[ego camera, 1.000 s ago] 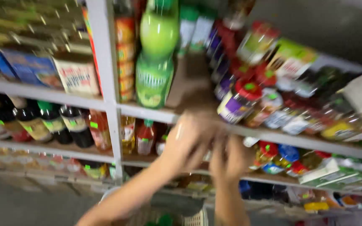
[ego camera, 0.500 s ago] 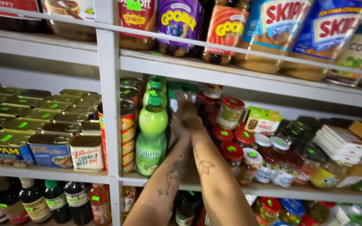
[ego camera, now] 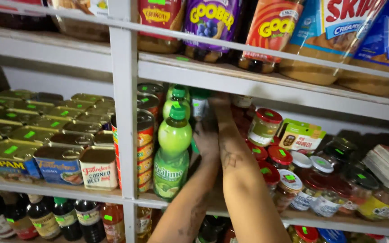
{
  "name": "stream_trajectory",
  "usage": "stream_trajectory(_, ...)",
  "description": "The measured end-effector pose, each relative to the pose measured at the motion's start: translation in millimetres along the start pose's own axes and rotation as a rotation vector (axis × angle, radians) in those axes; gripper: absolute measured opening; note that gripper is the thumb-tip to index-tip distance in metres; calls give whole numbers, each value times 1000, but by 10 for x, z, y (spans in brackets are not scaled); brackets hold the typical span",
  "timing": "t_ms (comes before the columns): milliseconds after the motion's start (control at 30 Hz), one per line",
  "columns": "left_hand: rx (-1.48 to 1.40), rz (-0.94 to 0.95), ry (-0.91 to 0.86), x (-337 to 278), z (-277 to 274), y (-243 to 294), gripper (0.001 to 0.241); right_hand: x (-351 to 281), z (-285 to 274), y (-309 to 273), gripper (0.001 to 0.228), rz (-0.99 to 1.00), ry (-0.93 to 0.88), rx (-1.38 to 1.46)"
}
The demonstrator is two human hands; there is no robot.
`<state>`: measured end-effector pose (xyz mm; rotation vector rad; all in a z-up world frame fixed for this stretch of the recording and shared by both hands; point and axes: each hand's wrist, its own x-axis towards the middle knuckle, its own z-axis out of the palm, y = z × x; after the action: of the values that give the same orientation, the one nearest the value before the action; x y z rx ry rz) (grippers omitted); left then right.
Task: Picking various food items from grocery store shelves and placing them into a shopping basket.
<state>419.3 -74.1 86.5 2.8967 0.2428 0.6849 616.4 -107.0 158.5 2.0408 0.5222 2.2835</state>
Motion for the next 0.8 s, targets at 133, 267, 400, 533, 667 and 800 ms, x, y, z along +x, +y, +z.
stream_trajectory(133, 134, 16, -1, 260, 786, -10, 31, 245, 189, -76, 63, -13, -125, 31)
stream_trajectory(267, 147, -40, 51, 391, 1025, 24, 51, 268, 259, -79, 74, -35, -364, 67)
stream_trajectory(400, 171, -55, -153, 29, 147, 24, 59, 127, 99, 35, 86, -57, -634, 84)
stream_trajectory(533, 85, -82, -109, 74, 376, 51, 54, 432, -239, -33, 92, -10, -720, 201)
stream_trajectory(667, -3, -103, -93, 49, 280, 7, 54, 595, -687, -73, 100, 78, -819, 367)
stream_trajectory(800, -191, -176, -128, 270, 1051, 34, 43, 637, -1000, -295, 91, 22, -690, 295)
